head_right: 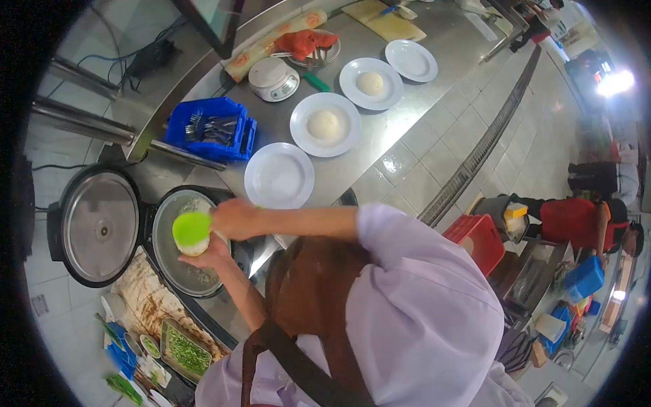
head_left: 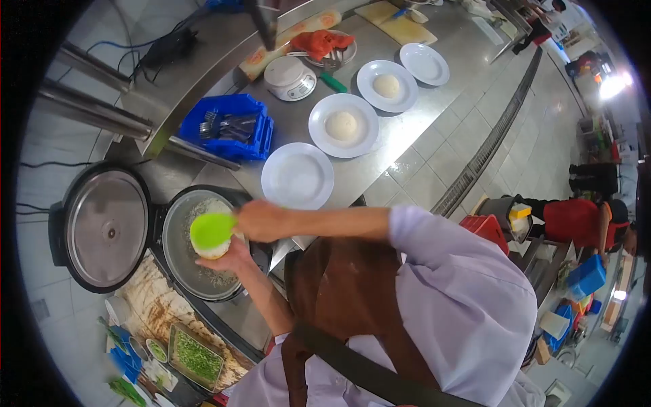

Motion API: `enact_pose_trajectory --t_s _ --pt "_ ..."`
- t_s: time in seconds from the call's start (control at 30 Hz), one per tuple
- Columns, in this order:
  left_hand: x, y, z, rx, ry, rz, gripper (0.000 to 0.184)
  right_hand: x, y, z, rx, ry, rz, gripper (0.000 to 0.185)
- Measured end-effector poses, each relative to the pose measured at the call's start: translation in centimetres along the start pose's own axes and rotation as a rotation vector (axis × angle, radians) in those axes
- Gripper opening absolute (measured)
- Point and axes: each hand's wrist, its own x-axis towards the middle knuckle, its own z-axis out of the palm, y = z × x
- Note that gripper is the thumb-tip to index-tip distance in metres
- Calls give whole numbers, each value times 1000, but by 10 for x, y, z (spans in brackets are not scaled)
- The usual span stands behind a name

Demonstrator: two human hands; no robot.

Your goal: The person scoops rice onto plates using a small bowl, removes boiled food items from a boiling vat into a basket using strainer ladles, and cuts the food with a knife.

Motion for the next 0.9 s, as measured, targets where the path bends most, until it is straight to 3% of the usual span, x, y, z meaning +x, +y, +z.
enact_pose_trajectory --t_s 0.1,0.23,0.3,0.37,0.4,0.47,0.53,0.57,0.6,0.63,0.7,0.73,0.77,0.83,0.9 --pt "17 18 -21 80 36 97 73 38 -23 23 -6 -274 12 22" --pt "18 39 -31 274 97 150 77 53 -40 60 60 -342 48 18" --pt "17 41 -36 116 41 -16 76 58 -38 54 84 -379 30 17" --pt "43 39 -80 8 -188 64 72 68 -26 63 100 -421 -31 19" --pt "34 42 -65 -87 -266 40 74 65 -37 30 128 -465 111 20" --pt "30 44 -41 -124 -77 109 72 47 19 56 50 -179 37 22" --pt "30 44 -32 -190 3 75 67 22 7 -26 36 -206 315 30" --pt "27 45 -25 -145 20 76 67 0 29 -29 -99 -235 398 32" --pt "29 46 -36 -80 -51 111 68 -25 52 -17 -240 -249 509 33" --pt "35 40 -43 -36 -147 117 68 -48 80 7 -298 -299 472 31" --pt "23 41 -24 -149 -224 -69 70 -96 135 51 -529 -389 471 22" --pt "23 38 -17 -165 -218 -135 72 -108 145 67 -581 -319 455 20" --pt "22 26 -11 -150 -219 -163 72 -104 159 75 -443 -289 643 22" --pt "14 -6 16 -139 -257 -221 72 -98 145 54 -462 -85 596 34" --pt "-4 -34 47 -5 -249 -233 70 -87 105 4 -478 118 620 34"
